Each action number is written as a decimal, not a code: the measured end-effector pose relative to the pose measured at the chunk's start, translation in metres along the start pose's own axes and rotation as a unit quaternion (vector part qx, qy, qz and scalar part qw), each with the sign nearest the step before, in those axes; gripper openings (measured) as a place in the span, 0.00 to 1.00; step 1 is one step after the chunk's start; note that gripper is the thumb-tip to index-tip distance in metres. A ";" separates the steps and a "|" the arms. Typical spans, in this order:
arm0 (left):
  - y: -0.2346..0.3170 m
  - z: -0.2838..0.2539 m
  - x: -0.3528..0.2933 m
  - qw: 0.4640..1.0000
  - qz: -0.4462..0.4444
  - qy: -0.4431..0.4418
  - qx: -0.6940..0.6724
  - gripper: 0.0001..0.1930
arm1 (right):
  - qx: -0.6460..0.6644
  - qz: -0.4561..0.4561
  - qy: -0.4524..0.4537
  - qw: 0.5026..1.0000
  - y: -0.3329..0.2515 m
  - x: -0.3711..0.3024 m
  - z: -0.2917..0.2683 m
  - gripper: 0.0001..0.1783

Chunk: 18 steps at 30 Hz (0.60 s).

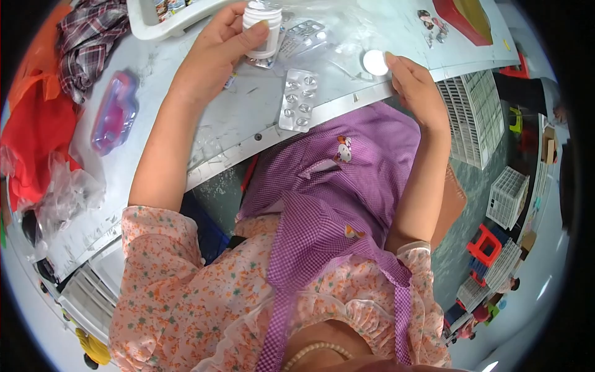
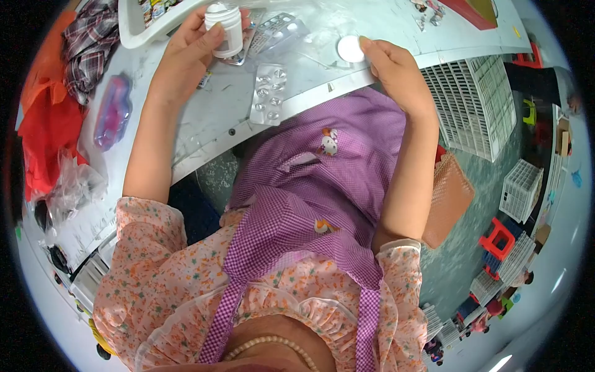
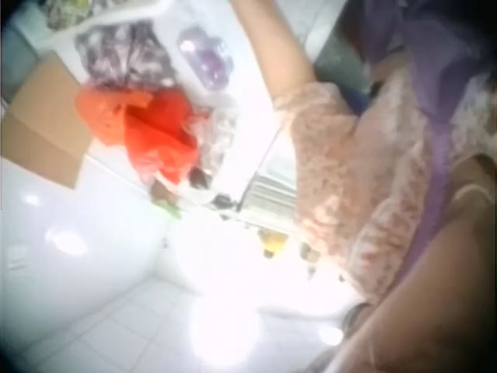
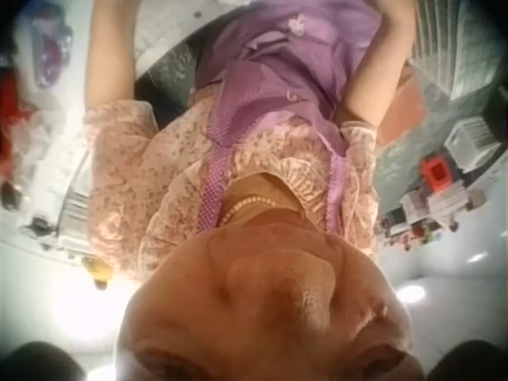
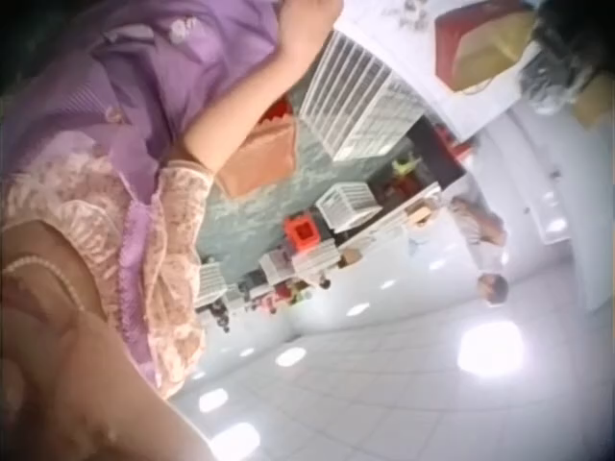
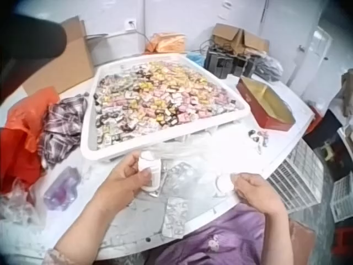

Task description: Packaging small blister-packed items and cotton into white plastic bottles and sealing them.

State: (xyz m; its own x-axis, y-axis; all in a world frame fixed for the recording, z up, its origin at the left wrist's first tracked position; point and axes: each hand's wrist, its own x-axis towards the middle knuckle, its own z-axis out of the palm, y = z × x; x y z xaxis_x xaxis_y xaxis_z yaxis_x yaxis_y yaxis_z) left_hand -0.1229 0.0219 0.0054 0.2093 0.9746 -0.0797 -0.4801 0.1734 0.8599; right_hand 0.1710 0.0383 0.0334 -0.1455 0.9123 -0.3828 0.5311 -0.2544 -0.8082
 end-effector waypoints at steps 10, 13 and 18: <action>0.005 0.007 -0.007 0.997 0.035 0.029 0.060 0.23 | -0.337 -0.117 0.243 0.902 -0.003 0.001 0.020 0.26; 0.004 0.006 -0.009 0.995 0.075 0.011 0.061 0.24 | -0.358 -0.114 0.225 0.899 -0.007 0.002 0.025 0.29; 0.003 0.020 -0.010 0.955 0.201 -0.084 0.203 0.24 | -0.354 -0.165 0.228 0.892 0.015 0.012 0.021 0.30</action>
State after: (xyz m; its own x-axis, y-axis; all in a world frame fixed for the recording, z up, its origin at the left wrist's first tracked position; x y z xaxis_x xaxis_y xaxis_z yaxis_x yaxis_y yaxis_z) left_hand -0.1094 0.0100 0.0184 0.2271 0.9086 0.3506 -0.1873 -0.3126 0.9312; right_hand 0.1596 0.0390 0.0071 -0.1219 0.9767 0.1765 0.9400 0.1707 -0.2954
